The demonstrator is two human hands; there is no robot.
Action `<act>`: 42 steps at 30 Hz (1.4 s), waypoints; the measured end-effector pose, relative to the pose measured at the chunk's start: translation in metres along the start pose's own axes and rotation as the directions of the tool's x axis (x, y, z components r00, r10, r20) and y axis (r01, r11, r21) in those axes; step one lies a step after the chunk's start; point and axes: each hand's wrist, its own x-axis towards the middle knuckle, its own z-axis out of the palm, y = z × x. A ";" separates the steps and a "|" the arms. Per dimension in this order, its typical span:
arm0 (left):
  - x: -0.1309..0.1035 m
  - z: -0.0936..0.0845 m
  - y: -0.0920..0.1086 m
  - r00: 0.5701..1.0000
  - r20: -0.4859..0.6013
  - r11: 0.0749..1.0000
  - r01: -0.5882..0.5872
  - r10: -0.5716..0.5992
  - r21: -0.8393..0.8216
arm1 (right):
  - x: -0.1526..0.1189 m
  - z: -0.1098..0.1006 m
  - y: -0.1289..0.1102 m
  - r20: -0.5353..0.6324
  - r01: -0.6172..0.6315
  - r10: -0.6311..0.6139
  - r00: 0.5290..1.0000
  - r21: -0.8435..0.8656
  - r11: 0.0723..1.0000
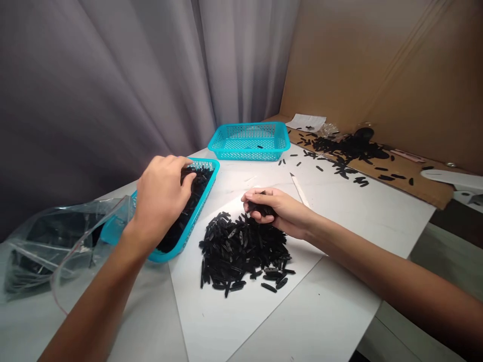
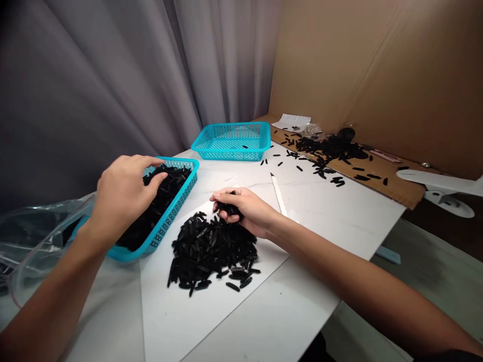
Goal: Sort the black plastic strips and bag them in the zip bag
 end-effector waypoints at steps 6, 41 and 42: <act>-0.014 0.007 0.029 0.904 0.341 0.909 -0.108 0.259 -0.403 | 0.005 -0.003 0.009 0.021 -0.041 0.038 0.999 0.162 0.986; -0.058 0.067 0.062 0.975 0.135 0.925 -0.115 0.174 -0.361 | -0.002 -0.008 -0.010 -0.018 0.166 -0.175 0.984 -0.235 0.958; -0.060 0.069 0.062 0.974 0.150 0.926 -0.108 0.172 -0.362 | -0.001 -0.010 -0.010 -0.029 0.188 -0.207 0.978 -0.303 0.934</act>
